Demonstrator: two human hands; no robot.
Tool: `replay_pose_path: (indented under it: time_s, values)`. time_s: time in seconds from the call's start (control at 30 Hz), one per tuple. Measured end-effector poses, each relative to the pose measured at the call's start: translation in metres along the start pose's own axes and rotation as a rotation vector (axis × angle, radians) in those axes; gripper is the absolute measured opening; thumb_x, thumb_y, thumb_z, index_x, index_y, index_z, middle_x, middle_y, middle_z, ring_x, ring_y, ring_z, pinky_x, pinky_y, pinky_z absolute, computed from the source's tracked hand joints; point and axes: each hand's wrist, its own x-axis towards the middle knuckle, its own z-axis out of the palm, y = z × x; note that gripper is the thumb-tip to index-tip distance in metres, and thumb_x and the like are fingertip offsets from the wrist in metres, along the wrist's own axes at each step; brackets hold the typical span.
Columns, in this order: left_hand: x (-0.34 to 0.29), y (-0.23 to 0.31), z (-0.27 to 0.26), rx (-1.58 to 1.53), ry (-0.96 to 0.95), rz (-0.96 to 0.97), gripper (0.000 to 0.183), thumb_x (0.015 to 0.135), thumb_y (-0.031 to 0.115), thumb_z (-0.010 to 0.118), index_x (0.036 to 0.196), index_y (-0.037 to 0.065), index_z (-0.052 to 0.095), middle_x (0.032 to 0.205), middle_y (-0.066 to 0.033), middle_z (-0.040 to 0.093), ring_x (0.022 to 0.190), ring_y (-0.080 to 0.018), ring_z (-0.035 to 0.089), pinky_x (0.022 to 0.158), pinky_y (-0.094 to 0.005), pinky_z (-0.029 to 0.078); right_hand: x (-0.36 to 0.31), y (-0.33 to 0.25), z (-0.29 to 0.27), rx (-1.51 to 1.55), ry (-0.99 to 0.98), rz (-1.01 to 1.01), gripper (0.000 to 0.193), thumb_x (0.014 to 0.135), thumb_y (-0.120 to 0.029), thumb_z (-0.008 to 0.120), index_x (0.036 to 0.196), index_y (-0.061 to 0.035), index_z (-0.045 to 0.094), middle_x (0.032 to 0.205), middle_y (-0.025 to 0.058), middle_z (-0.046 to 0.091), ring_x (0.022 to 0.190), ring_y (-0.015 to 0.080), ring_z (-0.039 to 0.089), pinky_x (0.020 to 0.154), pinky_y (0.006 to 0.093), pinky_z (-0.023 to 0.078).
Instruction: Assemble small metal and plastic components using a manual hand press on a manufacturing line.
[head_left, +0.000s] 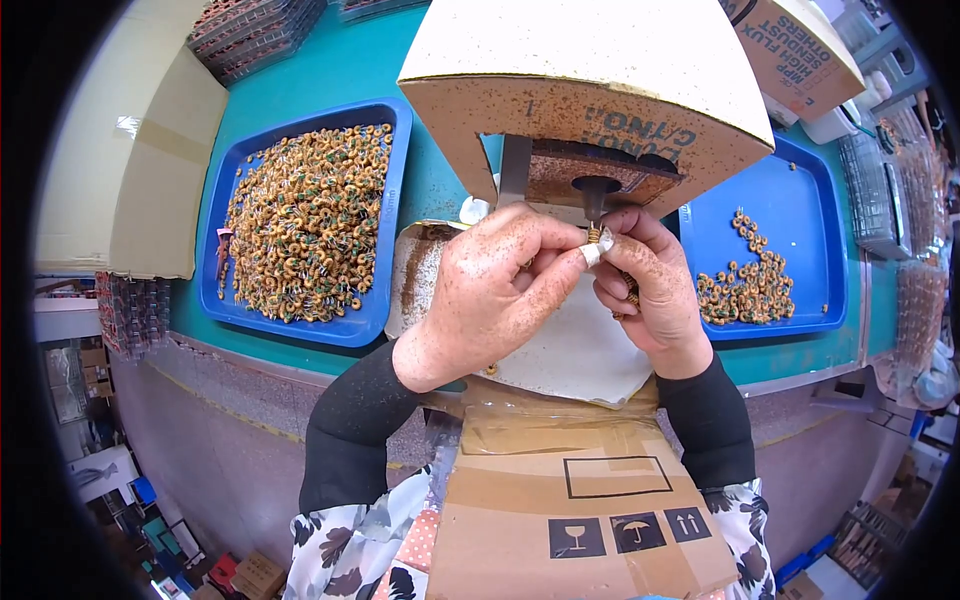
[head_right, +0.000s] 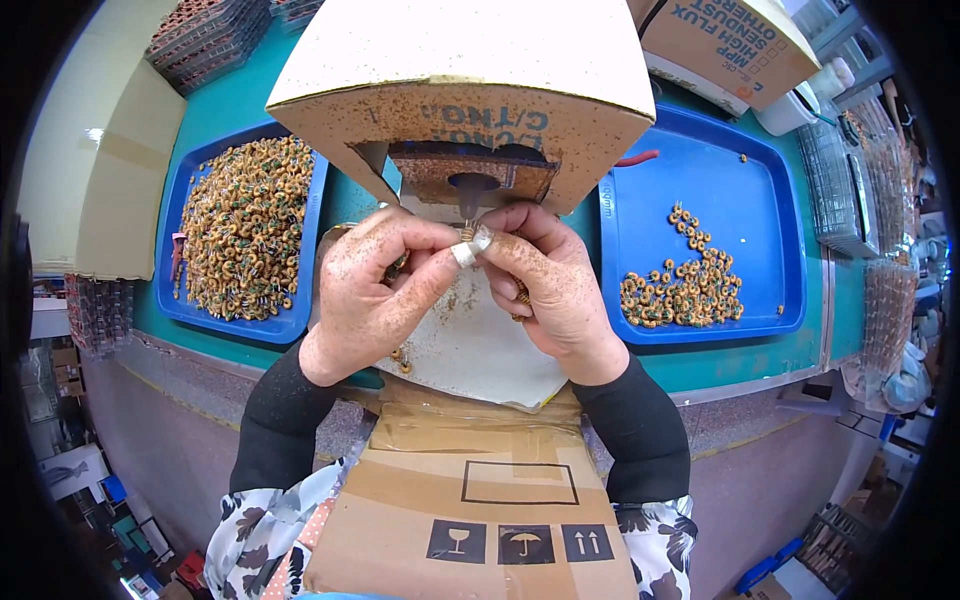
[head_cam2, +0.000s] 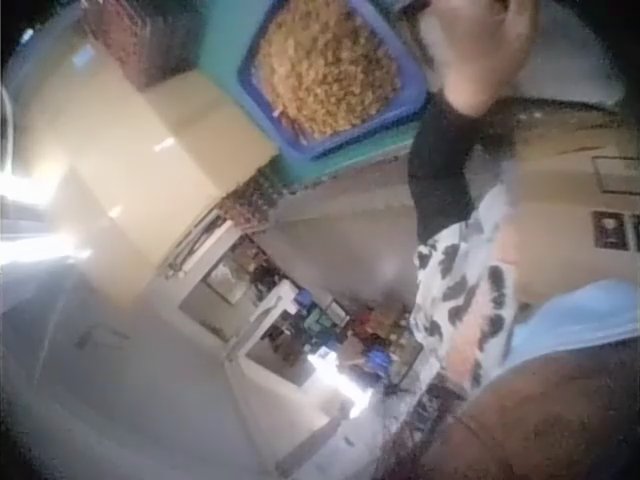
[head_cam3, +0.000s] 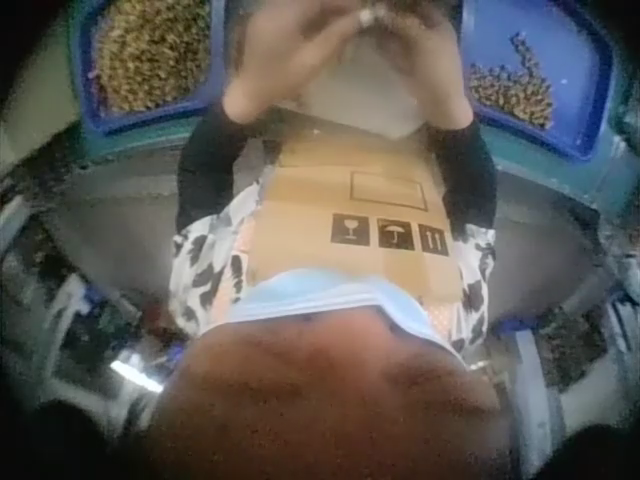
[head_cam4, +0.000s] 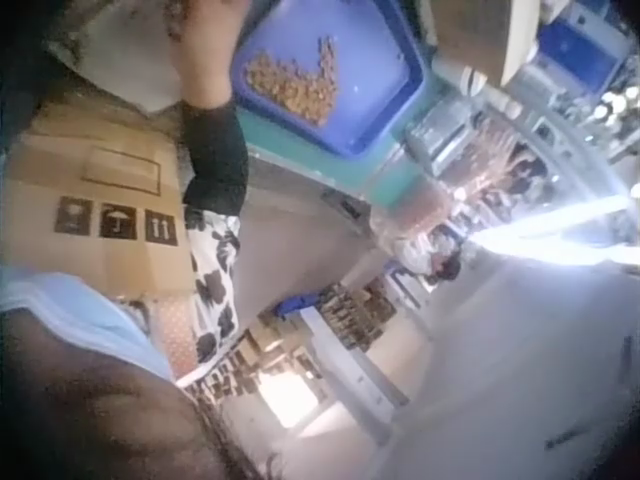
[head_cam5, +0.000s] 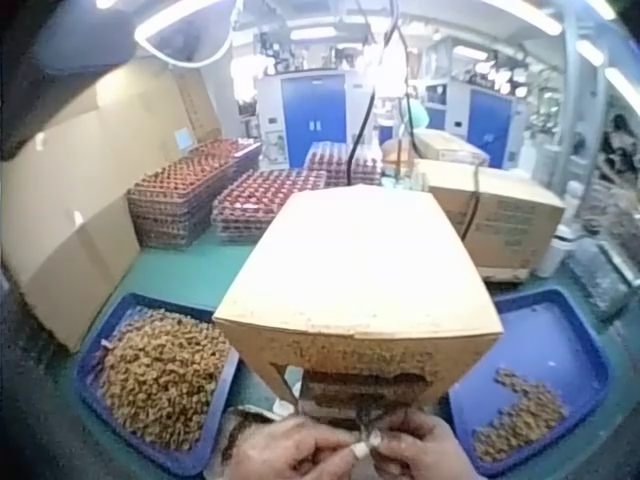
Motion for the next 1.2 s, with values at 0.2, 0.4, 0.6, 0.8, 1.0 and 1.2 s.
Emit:
replay_pose_path:
  time_s: [0.2,0.4,0.6,0.8,1.0,1.2]
  values:
    - [-0.0041,0.0043,0.0009,0.007,0.025,-0.022,0.008,0.08,0.002,0.067,0.087,0.0,0.064,0.073,-0.0076,0.058,0.055,-0.0133,0.055,0.049,-0.0257,0.044,0.0012,-0.0009,-0.0015,-0.002,-0.029,0.054,0.014,0.088,-0.01,0.061,0.1,-0.0047,0.056,0.074,0.0004,0.052,0.051,0.0038,0.037,0.04,0.018,0.024]
    - [-0.0027,0.0011,0.001,0.011,0.026,-0.015,0.007,0.08,0.003,0.067,0.086,0.0,0.064,0.073,-0.0078,0.058,0.055,-0.0148,0.055,0.049,-0.0269,0.045,0.0034,-0.0008,-0.0009,0.025,-0.019,0.058,0.014,0.088,-0.009,0.062,0.1,-0.0047,0.057,0.077,0.0025,0.055,0.051,0.004,0.037,0.04,0.0179,0.025]
    - [0.0009,0.0012,0.0004,0.026,0.024,-0.017,0.007,0.079,0.004,0.067,0.084,0.001,0.063,0.071,-0.0076,0.057,0.056,-0.0158,0.055,0.05,-0.028,0.045,0.0033,0.0027,-0.0008,0.038,-0.012,0.019,0.014,0.088,-0.009,0.062,0.1,-0.005,0.056,0.078,0.0041,0.057,0.051,0.0042,0.039,0.039,0.0175,0.025]
    - [0.0028,0.0004,-0.0004,0.038,0.028,-0.034,0.007,0.08,0.005,0.067,0.083,0.001,0.062,0.07,-0.0073,0.056,0.056,-0.016,0.054,0.051,-0.0291,0.044,0.0031,0.0041,0.0017,0.047,-0.006,-0.005,0.014,0.088,-0.009,0.061,0.1,-0.0054,0.056,0.077,0.0034,0.056,0.052,0.004,0.04,0.039,0.0173,0.025]
    - [0.001,0.0038,0.0022,0.04,0.051,-0.055,0.007,0.08,0.005,0.067,0.083,0.001,0.062,0.069,-0.0067,0.056,0.055,-0.0153,0.053,0.051,-0.0293,0.044,0.0024,0.0023,0.0028,0.036,0.005,-0.009,0.013,0.088,-0.009,0.061,0.1,-0.0048,0.056,0.075,0.0016,0.053,0.051,0.004,0.039,0.039,0.0173,0.025]
    - [-0.0032,0.0013,0.0062,-0.061,0.076,-0.099,0.012,0.078,0.01,0.072,0.082,0.003,0.063,0.066,-0.0037,0.053,0.055,-0.0122,0.05,0.051,-0.027,0.042,0.0021,0.0017,0.0,-0.036,0.003,-0.002,0.014,0.088,-0.008,0.061,0.101,-0.004,0.057,0.074,0.0007,0.052,0.05,0.0038,0.038,0.039,0.0173,0.025]
